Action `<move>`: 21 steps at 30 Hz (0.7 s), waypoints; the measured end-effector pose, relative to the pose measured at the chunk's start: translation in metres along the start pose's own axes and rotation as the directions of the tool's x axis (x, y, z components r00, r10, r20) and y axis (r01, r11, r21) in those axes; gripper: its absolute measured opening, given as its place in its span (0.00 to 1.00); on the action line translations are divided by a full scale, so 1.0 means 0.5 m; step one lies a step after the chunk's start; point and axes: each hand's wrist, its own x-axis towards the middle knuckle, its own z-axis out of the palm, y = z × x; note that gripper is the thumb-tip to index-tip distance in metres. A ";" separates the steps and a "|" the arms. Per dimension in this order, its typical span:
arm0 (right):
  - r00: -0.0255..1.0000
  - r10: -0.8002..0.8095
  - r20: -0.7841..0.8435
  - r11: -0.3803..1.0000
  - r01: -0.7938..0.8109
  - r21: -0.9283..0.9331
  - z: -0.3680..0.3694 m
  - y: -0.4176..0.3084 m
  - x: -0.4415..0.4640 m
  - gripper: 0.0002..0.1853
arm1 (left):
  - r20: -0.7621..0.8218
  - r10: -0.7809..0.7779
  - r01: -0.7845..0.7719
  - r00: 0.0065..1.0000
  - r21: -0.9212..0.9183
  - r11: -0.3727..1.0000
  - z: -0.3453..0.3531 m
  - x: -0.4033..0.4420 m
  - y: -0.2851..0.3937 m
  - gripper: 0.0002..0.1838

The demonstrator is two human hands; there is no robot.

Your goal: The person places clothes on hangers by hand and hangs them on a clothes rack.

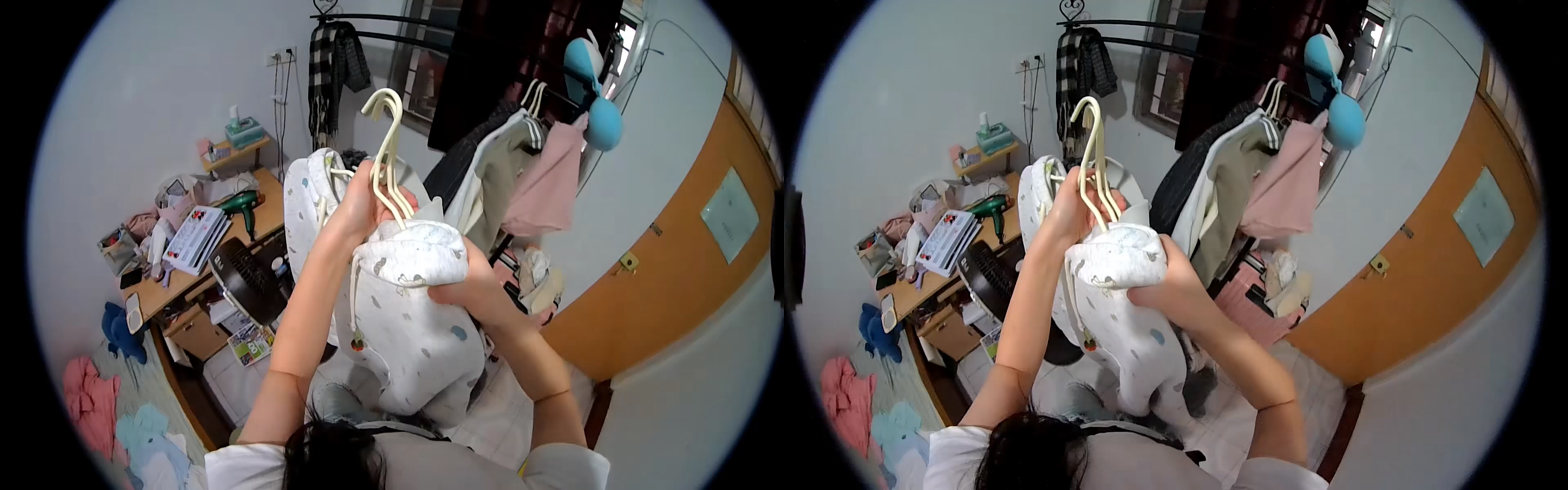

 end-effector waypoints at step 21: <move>0.826 -0.027 -0.562 0.978 0.139 0.157 0.119 0.109 0.532 0.44 | 0.405 -0.426 0.499 0.809 -0.091 0.862 -0.318 0.582 0.038 0.19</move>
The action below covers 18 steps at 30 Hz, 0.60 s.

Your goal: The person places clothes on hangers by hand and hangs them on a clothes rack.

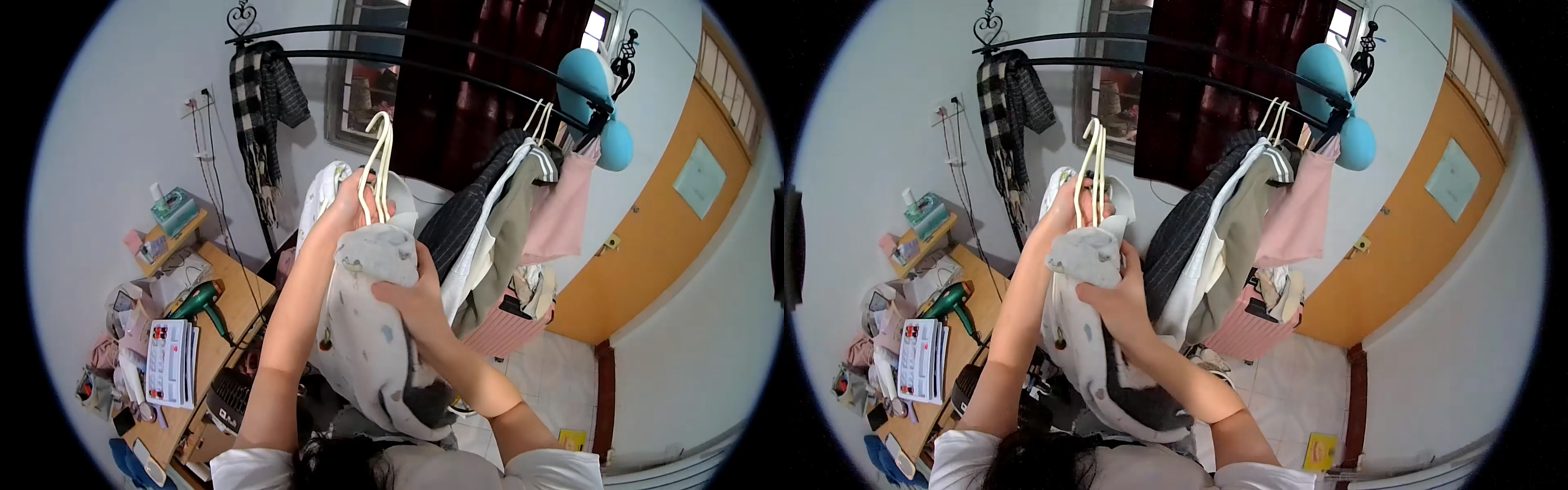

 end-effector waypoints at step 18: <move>0.955 -0.213 -0.207 0.968 0.235 0.087 0.010 -0.009 0.187 0.36 | 0.153 -0.089 0.072 0.984 0.117 0.991 0.035 0.210 0.084 0.18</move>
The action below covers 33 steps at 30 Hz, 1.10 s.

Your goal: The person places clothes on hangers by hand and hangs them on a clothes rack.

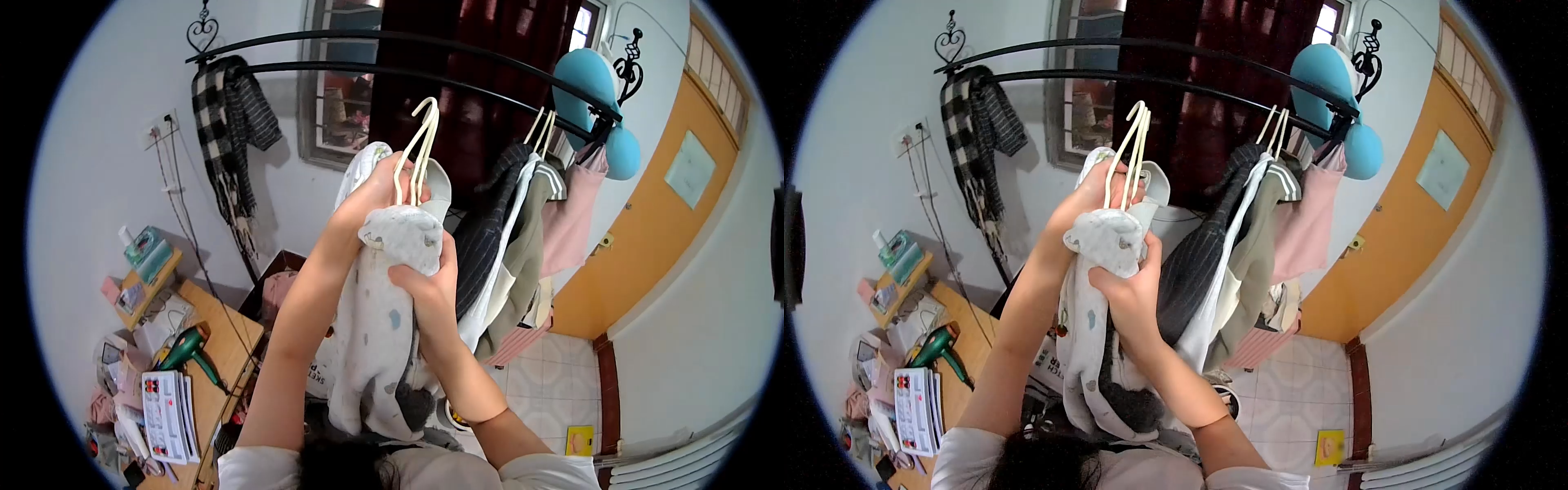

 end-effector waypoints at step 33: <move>0.900 -0.361 -0.245 0.932 0.337 -0.137 -0.193 0.024 0.426 0.36 | 0.316 -0.078 0.075 0.946 0.022 0.997 0.028 0.553 0.090 0.20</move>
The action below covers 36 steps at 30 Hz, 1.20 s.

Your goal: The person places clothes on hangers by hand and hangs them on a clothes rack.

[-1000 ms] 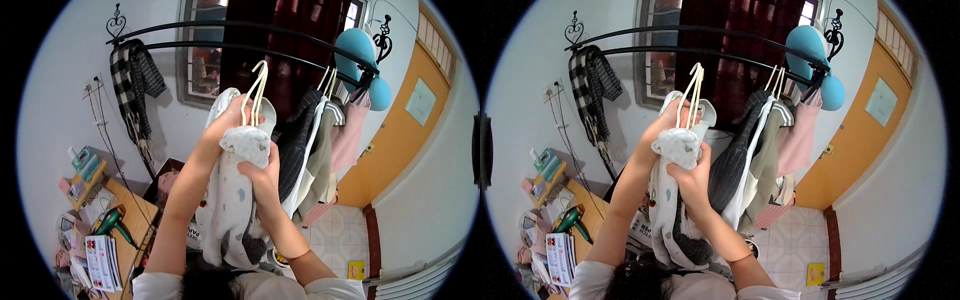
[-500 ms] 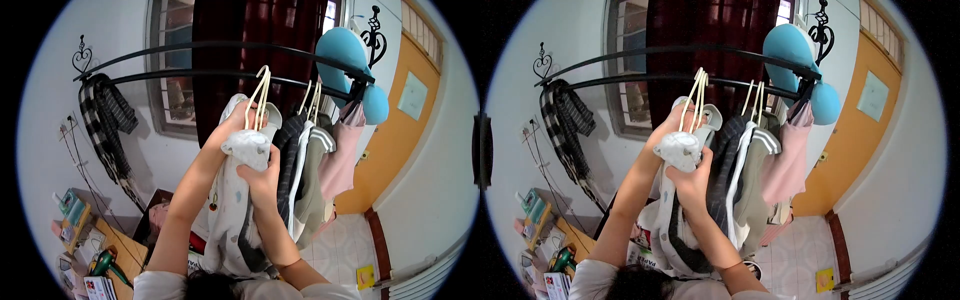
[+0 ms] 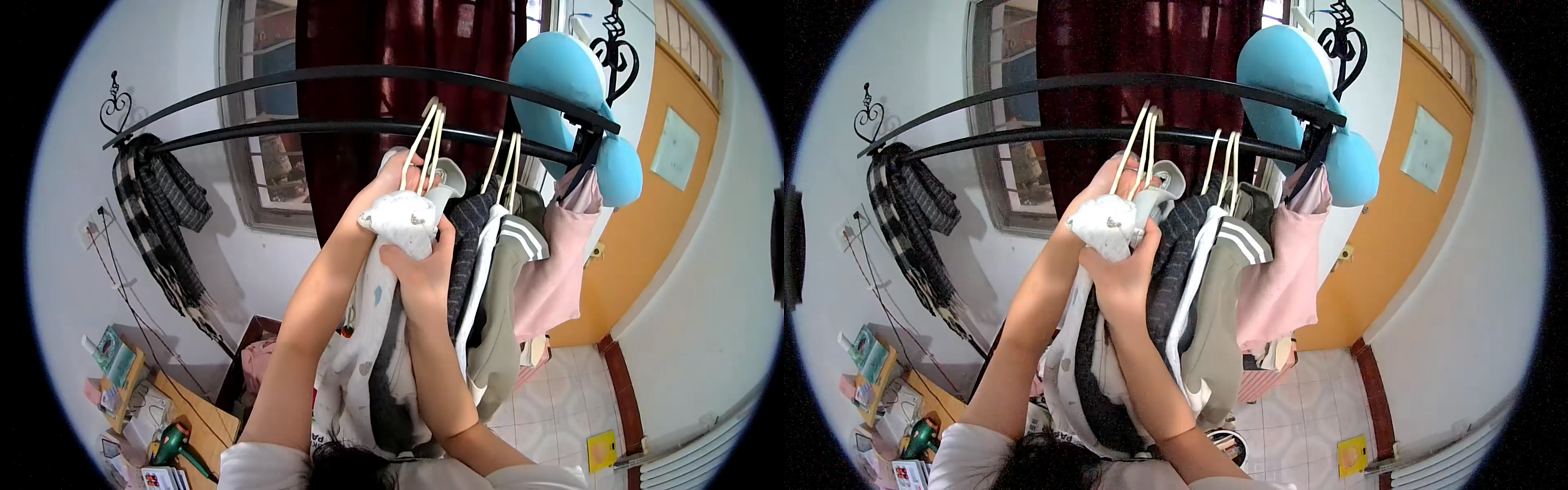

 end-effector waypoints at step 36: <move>0.954 -0.195 0.227 0.728 0.296 -0.618 -0.071 -0.052 -0.118 0.25 | -0.003 0.899 -0.183 0.437 0.979 0.093 0.114 -0.312 -0.109 0.11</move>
